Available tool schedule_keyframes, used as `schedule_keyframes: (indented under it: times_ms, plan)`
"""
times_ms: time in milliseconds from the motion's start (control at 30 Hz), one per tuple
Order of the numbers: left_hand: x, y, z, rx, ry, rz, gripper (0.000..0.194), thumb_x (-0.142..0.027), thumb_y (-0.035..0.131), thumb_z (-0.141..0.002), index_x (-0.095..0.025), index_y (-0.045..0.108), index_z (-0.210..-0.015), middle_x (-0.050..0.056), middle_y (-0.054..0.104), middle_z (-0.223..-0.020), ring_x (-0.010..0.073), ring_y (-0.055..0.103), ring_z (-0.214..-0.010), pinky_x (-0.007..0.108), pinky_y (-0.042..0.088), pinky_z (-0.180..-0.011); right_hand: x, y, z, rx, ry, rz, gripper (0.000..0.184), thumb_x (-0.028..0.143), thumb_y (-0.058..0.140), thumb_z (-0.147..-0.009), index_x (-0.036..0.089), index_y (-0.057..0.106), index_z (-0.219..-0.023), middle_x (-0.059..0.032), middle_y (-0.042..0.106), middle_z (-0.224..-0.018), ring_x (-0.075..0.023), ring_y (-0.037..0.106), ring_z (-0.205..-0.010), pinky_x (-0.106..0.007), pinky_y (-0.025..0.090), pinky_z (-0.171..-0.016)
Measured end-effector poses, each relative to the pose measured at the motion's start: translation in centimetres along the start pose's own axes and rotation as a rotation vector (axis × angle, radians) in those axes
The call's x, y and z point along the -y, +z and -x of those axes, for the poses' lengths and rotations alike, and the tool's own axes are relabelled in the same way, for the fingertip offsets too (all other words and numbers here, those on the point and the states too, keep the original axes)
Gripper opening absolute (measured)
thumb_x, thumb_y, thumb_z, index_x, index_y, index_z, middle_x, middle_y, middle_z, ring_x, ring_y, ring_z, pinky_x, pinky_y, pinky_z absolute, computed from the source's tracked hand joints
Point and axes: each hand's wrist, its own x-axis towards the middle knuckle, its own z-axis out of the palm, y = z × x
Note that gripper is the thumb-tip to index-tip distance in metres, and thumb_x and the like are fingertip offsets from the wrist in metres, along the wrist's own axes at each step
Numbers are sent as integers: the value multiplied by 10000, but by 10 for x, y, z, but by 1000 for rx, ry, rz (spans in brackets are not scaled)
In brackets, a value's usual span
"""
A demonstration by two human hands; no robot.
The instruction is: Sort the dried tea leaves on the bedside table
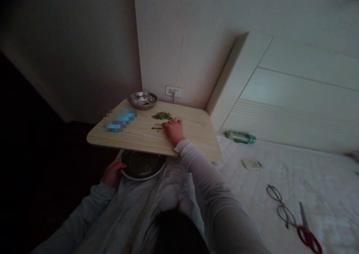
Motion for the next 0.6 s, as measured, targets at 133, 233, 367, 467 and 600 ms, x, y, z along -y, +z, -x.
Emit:
schedule_keyframes:
  times_ms: [133, 233, 367, 467, 600]
  plan:
    - [-1, 1, 0, -20, 0, 10, 117, -107, 529, -419, -157, 484, -514, -66, 502, -418, 76, 445, -419, 185, 327, -427, 4, -4, 4, 23, -44, 19, 307, 321, 249, -768, 246, 509, -915, -47, 551, -853, -169, 394, -831, -342, 146, -758]
    - [-3, 2, 2, -27, -2, 9, 121, -107, 530, -411, -156, 485, -513, -65, 501, -418, 79, 446, -419, 187, 326, -421, 6, -6, 8, 39, -57, 26, 315, 325, 238, -770, 248, 506, -916, -47, 552, -838, -166, 395, -827, -339, 144, -756]
    - [-5, 6, 5, -50, -7, 6, 105, -105, 521, -396, -156, 458, -462, -64, 490, -399, 78, 435, -402, 186, 313, -397, 5, -9, 11, 26, -47, -6, 326, 336, 236, -769, 236, 506, -922, -52, 553, -846, -160, 402, -827, -332, 145, -764]
    - [-6, 7, 6, -54, -13, 24, 101, -111, 516, -395, -158, 454, -459, -66, 479, -386, 78, 426, -389, 190, 308, -391, -4, -10, 11, -25, 27, -66, 323, 342, 259, -760, 221, 520, -907, -50, 558, -852, -152, 421, -820, -324, 162, -772]
    - [-5, 7, 5, -47, -20, 29, 123, -109, 518, -396, -156, 479, -503, -62, 493, -407, 84, 437, -408, 199, 322, -415, -29, -8, 14, -77, 183, -200, 308, 354, 294, -738, 217, 532, -879, -18, 580, -799, -121, 477, -719, -295, 243, -743]
